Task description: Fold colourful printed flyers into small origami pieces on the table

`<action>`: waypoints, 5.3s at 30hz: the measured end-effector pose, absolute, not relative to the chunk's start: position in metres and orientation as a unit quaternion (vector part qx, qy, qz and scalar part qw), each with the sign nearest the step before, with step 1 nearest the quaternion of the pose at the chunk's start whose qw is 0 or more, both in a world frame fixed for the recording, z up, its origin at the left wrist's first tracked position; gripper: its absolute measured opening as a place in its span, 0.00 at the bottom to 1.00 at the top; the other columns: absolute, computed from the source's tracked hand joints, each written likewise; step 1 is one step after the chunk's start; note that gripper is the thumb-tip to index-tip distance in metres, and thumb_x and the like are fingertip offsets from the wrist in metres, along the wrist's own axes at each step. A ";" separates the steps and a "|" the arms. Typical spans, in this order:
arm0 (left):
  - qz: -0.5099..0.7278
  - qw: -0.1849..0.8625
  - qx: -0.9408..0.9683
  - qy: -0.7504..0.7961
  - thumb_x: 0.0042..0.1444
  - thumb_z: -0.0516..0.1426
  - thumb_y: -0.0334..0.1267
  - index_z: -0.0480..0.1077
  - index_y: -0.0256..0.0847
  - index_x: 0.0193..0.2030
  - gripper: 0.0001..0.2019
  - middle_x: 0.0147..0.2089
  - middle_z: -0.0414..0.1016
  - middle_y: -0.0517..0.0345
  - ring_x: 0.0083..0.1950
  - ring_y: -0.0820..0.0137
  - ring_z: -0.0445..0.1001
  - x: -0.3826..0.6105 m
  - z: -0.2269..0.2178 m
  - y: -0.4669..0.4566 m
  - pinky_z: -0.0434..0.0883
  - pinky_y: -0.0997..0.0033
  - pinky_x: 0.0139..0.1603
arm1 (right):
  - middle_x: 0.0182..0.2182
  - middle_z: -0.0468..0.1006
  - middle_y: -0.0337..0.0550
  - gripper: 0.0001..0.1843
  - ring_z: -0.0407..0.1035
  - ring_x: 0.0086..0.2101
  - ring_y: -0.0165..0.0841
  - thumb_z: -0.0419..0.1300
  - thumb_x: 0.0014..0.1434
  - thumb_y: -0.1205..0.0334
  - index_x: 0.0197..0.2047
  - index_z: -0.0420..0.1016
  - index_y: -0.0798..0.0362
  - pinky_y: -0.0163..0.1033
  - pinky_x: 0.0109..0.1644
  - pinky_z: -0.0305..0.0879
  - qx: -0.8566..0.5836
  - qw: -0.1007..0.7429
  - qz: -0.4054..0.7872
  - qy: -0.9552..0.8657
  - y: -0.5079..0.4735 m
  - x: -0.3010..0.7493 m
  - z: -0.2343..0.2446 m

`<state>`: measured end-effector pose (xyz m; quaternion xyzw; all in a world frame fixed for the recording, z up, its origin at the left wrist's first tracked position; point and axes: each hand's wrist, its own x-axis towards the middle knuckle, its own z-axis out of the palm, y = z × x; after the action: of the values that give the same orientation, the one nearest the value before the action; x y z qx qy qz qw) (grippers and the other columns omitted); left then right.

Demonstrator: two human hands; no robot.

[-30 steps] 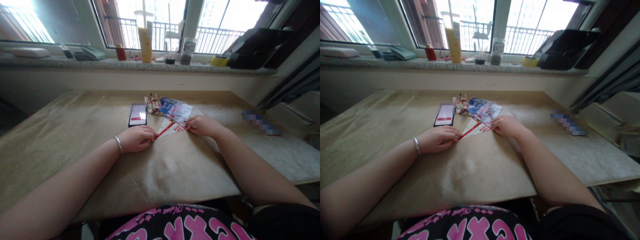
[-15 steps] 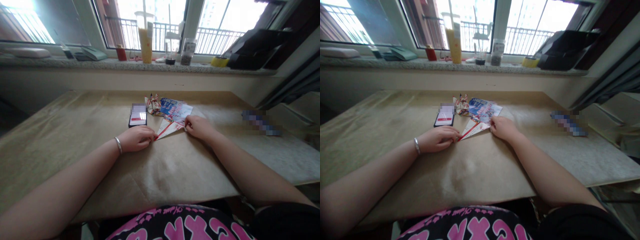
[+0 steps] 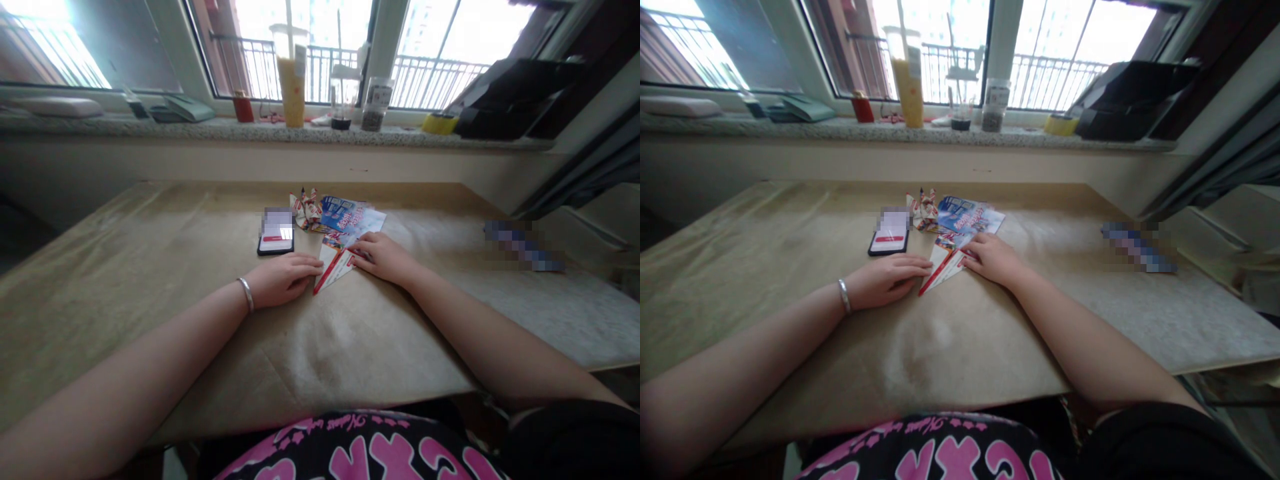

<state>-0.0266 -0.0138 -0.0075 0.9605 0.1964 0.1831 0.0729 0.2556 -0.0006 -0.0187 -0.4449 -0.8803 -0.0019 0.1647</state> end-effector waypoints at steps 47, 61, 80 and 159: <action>0.166 0.049 0.972 0.156 0.57 0.51 0.30 0.73 0.43 0.51 0.18 0.51 0.76 0.55 0.55 0.63 0.70 -0.030 -0.005 -0.016 0.72 0.60 0.55 | 0.48 0.74 0.51 0.17 0.68 0.48 0.40 0.57 0.59 0.56 0.49 0.76 0.52 0.47 0.55 0.63 -0.388 0.155 0.065 -0.906 -0.012 0.257 -0.011; 0.201 0.062 0.963 0.168 0.59 0.49 0.30 0.73 0.39 0.47 0.14 0.48 0.76 0.51 0.52 0.67 0.72 -0.022 -0.004 -0.021 0.70 0.63 0.56 | 0.54 0.72 0.48 0.20 0.64 0.54 0.39 0.52 0.61 0.67 0.55 0.73 0.51 0.49 0.60 0.60 -0.344 0.182 0.021 -0.921 -0.013 0.232 -0.022; 0.179 -0.022 0.916 0.359 0.60 0.51 0.44 0.66 0.39 0.57 0.20 0.54 0.71 0.47 0.56 0.59 0.68 -0.020 -0.003 -0.021 0.57 0.49 0.63 | 0.59 0.68 0.44 0.23 0.58 0.60 0.41 0.54 0.61 0.60 0.60 0.68 0.50 0.51 0.63 0.57 -0.309 0.145 0.057 -0.938 -0.018 0.233 -0.016; 0.010 -0.027 0.899 0.437 0.58 0.48 0.41 0.69 0.39 0.31 0.12 0.34 0.74 0.52 0.36 0.65 0.72 -0.031 0.010 -0.015 0.66 0.70 0.35 | 0.37 0.79 0.46 0.10 0.70 0.37 0.36 0.52 0.58 0.60 0.35 0.73 0.52 0.36 0.35 0.60 -0.551 0.039 0.056 -0.831 -0.020 0.242 0.001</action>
<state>-0.0307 -0.0152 0.0096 0.8989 0.4372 0.0103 -0.0266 0.2418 -0.0196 0.0010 -0.5514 -0.8314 0.0560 0.0395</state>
